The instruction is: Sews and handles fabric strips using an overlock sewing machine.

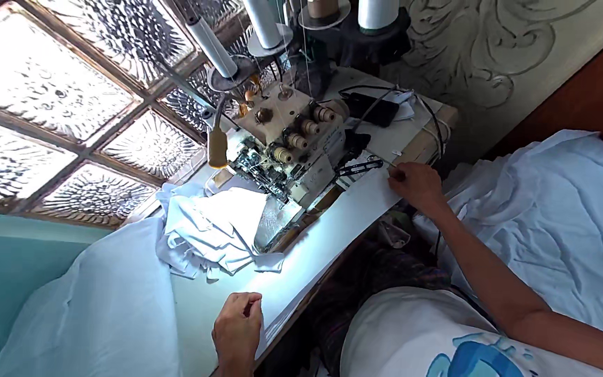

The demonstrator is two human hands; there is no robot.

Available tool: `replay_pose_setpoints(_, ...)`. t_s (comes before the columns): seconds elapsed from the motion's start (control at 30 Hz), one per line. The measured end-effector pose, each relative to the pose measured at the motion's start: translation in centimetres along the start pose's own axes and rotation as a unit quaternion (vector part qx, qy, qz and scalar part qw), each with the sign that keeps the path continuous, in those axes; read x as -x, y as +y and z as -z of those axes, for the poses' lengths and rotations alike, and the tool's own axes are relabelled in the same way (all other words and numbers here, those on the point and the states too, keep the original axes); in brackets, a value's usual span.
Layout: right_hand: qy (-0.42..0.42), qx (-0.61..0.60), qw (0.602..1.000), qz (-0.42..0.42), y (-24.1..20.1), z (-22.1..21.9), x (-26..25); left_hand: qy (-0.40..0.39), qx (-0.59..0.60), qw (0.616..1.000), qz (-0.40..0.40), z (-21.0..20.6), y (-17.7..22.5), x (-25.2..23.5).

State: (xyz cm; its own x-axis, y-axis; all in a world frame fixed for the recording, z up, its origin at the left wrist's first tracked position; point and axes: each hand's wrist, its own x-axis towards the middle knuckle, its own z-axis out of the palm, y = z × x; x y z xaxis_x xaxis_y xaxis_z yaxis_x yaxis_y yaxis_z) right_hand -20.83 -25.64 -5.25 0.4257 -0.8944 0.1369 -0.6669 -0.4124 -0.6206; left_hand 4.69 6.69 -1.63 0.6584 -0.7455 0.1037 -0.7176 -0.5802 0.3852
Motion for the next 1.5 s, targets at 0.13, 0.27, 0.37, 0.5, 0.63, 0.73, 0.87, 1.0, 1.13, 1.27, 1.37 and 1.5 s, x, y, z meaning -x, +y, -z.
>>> replay_pose_setpoints(0.13, 0.020, 0.055, 0.997, -0.039, 0.0, 0.7, -1.5, 0.008, -0.020, 1.000, 0.016, 0.0, -0.2, -0.2)
replay_pose_setpoints(0.27, 0.157, -0.010, 0.987, -0.017, 1.1, 2.1, -1.9, -0.003, -0.004, 0.999, 0.047, 0.3, -0.6, -0.5)
replay_pose_setpoints(0.37, 0.253, -0.077, 0.964, 0.014, 0.0, 2.6, -1.9, -0.028, 0.012, 0.998, 0.054, 0.6, -0.9, -1.0)
replay_pose_setpoints(0.5, 0.250, -0.134, 0.959, 0.009, -1.0, 2.8, -2.3, -0.084, 0.041, 0.995, 0.044, 0.9, -1.5, -1.7)
replay_pose_setpoints(0.63, 0.098, -0.377, 0.913, -0.121, -1.5, 2.8, -2.6, -0.098, 0.068, 0.992, 0.046, 0.8, -2.1, -1.9)
replay_pose_setpoints(0.73, -0.029, -0.586, 0.779, -0.222, -1.8, 3.3, -2.4, -0.057, 0.111, 0.990, 0.067, 0.3, -2.5, -1.5)
replay_pose_setpoints(0.87, -0.082, -0.576, 0.788, -0.201, -1.5, 2.9, -2.0, 0.027, 0.141, 0.987, 0.068, -0.6, -2.9, -0.4)
replay_pose_setpoints(1.0, -0.130, -0.539, 0.822, -0.127, -1.2, 3.3, -2.0, 0.066, 0.171, 0.980, 0.083, -1.0, -2.9, 0.2)
replay_pose_setpoints(1.13, -0.040, -0.391, 0.916, -0.075, -0.7, 4.1, -2.4, 0.057, 0.157, 0.982, 0.089, -0.9, -2.6, 0.1)
replay_pose_setpoints(1.27, 0.089, -0.135, 0.985, -0.050, 0.4, 4.5, -2.6, 0.050, 0.158, 0.983, 0.080, -0.9, -2.7, 0.0)
replay_pose_setpoints(1.37, 0.082, -0.065, 0.995, 0.001, 0.6, 3.5, -2.3, 0.050, 0.150, 0.984, 0.084, -1.0, -2.7, 0.1)
replay_pose_setpoints(1.5, 0.050, -0.028, 0.998, 0.030, 1.3, 1.8, -2.4, 0.049, 0.143, 0.985, 0.089, -1.0, -2.5, 0.1)
